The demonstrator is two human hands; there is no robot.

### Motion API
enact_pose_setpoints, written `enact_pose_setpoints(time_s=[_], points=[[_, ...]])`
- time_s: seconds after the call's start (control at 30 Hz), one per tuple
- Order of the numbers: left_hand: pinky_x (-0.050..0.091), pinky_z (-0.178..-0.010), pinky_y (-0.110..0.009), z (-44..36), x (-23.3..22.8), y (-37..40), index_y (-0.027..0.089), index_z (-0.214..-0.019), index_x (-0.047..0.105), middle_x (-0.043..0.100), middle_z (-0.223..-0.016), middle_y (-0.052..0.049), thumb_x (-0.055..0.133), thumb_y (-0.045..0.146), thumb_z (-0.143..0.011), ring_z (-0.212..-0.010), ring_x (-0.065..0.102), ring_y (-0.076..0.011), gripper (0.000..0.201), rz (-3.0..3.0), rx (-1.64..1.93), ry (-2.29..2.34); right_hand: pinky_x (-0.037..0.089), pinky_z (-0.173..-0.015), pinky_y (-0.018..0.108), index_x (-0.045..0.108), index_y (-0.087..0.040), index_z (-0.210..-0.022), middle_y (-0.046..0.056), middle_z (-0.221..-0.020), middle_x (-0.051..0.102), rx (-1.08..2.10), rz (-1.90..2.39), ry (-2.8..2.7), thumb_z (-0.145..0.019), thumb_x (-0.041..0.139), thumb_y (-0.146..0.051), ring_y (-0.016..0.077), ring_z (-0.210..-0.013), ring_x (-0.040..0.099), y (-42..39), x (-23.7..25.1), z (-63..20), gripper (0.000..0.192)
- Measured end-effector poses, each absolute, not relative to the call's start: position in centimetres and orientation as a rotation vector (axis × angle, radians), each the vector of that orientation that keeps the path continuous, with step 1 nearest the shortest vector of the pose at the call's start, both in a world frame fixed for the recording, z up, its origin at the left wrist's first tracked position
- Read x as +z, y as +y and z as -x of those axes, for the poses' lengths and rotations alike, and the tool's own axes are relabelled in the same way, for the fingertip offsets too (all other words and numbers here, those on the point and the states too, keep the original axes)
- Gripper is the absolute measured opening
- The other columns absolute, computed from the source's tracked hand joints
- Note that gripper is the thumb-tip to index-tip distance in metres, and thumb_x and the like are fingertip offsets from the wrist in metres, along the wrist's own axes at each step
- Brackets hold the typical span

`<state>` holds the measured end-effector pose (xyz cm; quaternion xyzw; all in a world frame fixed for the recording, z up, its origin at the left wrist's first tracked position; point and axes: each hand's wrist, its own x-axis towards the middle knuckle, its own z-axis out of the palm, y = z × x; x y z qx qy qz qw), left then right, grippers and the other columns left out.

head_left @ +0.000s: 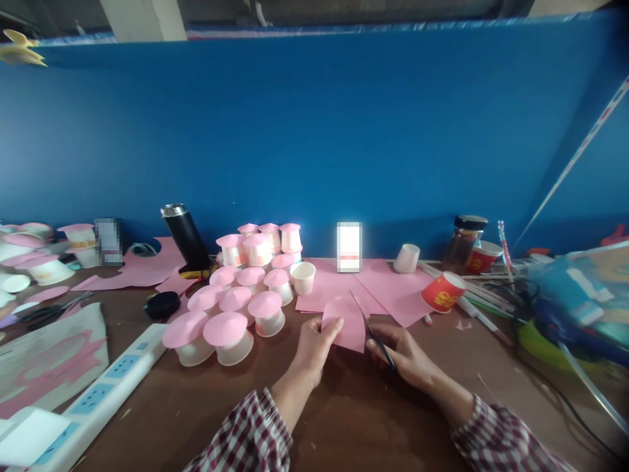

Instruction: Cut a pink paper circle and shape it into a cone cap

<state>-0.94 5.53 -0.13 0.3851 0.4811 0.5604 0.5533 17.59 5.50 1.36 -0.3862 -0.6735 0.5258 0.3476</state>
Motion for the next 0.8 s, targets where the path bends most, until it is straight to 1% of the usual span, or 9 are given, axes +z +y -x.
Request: enact_pose_setpoints(time_s=[0.27,0.37,0.5,0.7,0.8], points=[[0.041,-0.057,-0.026,0.87,-0.48,5.7,0.009,-0.075,0.066,0.064,-0.066,-0.006,0.072,0.048,-0.061,-0.06,0.056,-0.0156,0.041,-0.91,1.332,1.114,0.037,-0.049,0.021,0.063,-0.01,-0.101,-0.001,-0.062,0.052,1.346,1.028,-1.76,-0.079,0.063,-0.042,0.0095,-0.054,0.046,5.44,1.6,-17.61,0.039],[0.042,-0.058,-0.026,0.85,-0.43,5.71,0.01,-0.073,0.066,0.064,-0.066,-0.006,0.072,0.046,-0.062,-0.06,0.056,-0.0152,0.038,-0.9,1.336,1.105,0.038,-0.049,0.021,0.063,-0.01,-0.101,-0.001,-0.062,0.052,1.335,1.035,-1.773,-0.079,0.062,-0.043,0.0095,-0.054,0.046,5.41,1.68,-17.64,0.039],[0.042,-0.058,-0.027,0.9,-0.42,5.67,0.009,-0.075,0.067,0.063,-0.065,-0.006,0.073,0.045,-0.061,-0.06,0.055,-0.0152,0.04,-0.891,1.339,1.11,0.038,-0.048,0.02,0.064,-0.011,-0.101,-0.001,-0.062,0.053,1.323,1.053,-1.781,-0.079,0.062,-0.043,0.0098,-0.053,0.047,5.42,1.74,-17.68,0.039],[0.042,-0.058,-0.027,0.97,-0.39,5.71,0.008,-0.077,0.067,0.062,-0.066,-0.006,0.072,0.045,-0.063,-0.061,0.054,-0.0148,0.04,-0.902,1.33,1.119,0.037,-0.047,0.02,0.065,-0.011,-0.094,0.0,-0.06,0.053,1.303,1.047,-1.796,-0.08,0.061,-0.042,0.0093,-0.052,0.047,5.33,1.77,-17.7,0.035],[0.042,-0.059,-0.027,1.01,-0.35,5.74,0.008,-0.076,0.066,0.061,-0.065,-0.006,0.072,0.045,-0.064,-0.06,0.054,-0.0143,0.039,-0.911,1.327,1.132,0.036,-0.046,0.019,0.064,-0.011,-0.098,-0.001,-0.06,0.053,1.309,1.044,-1.793,-0.081,0.06,-0.042,0.009,-0.051,0.046,5.38,1.69,-17.77,0.035]])
